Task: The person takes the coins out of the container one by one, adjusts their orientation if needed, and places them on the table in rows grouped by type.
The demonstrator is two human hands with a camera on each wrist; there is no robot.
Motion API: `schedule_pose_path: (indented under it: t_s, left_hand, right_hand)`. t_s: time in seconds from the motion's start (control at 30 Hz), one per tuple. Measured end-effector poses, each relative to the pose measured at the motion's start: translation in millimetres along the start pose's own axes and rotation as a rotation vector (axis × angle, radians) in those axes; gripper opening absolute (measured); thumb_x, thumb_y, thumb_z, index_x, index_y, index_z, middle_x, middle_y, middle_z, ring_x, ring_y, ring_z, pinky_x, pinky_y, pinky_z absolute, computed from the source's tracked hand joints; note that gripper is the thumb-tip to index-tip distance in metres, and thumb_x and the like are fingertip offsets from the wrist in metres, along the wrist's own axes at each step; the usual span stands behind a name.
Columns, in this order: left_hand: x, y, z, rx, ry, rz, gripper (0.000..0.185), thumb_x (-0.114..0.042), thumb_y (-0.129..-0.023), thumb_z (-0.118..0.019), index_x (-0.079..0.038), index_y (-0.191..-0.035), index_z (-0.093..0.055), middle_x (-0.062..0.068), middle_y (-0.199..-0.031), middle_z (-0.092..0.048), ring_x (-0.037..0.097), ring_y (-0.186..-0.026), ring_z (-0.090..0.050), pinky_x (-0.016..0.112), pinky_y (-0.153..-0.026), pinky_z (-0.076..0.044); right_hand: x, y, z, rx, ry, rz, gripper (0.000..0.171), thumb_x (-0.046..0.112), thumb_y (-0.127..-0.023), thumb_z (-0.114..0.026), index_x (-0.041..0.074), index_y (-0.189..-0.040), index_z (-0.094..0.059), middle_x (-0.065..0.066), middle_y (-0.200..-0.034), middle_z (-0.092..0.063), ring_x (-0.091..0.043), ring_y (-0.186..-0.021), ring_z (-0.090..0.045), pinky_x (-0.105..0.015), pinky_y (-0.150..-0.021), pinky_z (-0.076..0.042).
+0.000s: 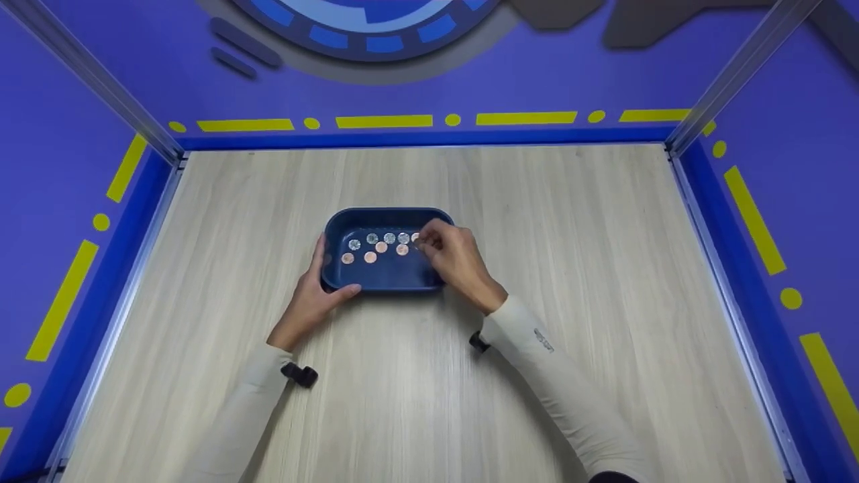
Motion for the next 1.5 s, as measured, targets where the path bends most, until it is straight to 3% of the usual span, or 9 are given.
schedule_pose_path:
  t_s: [0.43, 0.67, 1.1, 1.5]
  left_hand:
    - [0.3, 0.5, 1.0, 0.002, -0.002, 0.003, 0.133, -0.043, -0.086, -0.096, -0.017, -0.179, -0.004, 0.017, -0.181, -0.023, 0.039, -0.163, -0.032, 0.058, -0.131, -0.026]
    - [0.0, 0.0, 1.1, 0.003, -0.002, -0.005, 0.131, -0.04, -0.087, -0.096, -0.017, -0.179, -0.005, 0.017, -0.181, -0.026, 0.037, -0.162, -0.035, 0.057, -0.131, -0.029]
    - [-0.1, -1.5, 0.3, 0.007, 0.017, -0.013, 0.131, -0.038, -0.087, -0.096, -0.018, -0.179, -0.005, 0.014, -0.181, -0.025, 0.034, -0.162, -0.034, 0.055, -0.131, -0.029]
    - [0.1, 1.0, 1.2, 0.011, 0.014, -0.01, 0.133, -0.047, -0.086, -0.096, -0.019, -0.179, -0.005, 0.016, -0.181, -0.026, 0.035, -0.162, -0.035, 0.056, -0.131, -0.029]
  right_hand:
    - [-30, 22, 38, -0.172, -0.091, -0.067, 0.007, -0.006, -0.095, -0.082, -0.004, -0.1, -0.077, -0.017, -0.088, -0.076, -0.01, -0.07, -0.064, -0.015, -0.061, -0.05]
    - [-52, 38, 50, -0.215, -0.116, -0.129, 0.007, 0.001, -0.098, -0.083, -0.003, -0.1, -0.078, -0.017, -0.087, -0.075, -0.009, -0.066, -0.063, -0.016, -0.056, -0.049]
    - [-99, 56, 43, -0.2, -0.049, -0.219, 0.006, -0.002, -0.098, -0.08, -0.006, -0.101, -0.076, -0.02, -0.091, -0.076, -0.009, -0.074, -0.064, -0.013, -0.062, -0.048]
    - [-107, 58, 34, -0.195, 0.029, -0.223, 0.005, 0.001, -0.097, -0.081, -0.003, -0.1, -0.078, -0.014, -0.091, -0.077, -0.016, -0.078, -0.066, -0.015, -0.069, -0.047]
Point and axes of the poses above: each hand's wrist, its own y-axis away from the middle knuckle, its own z-axis out of the back of the hand, x = y × z, the point moved 4 cm from there along -y, towards the middle knuckle
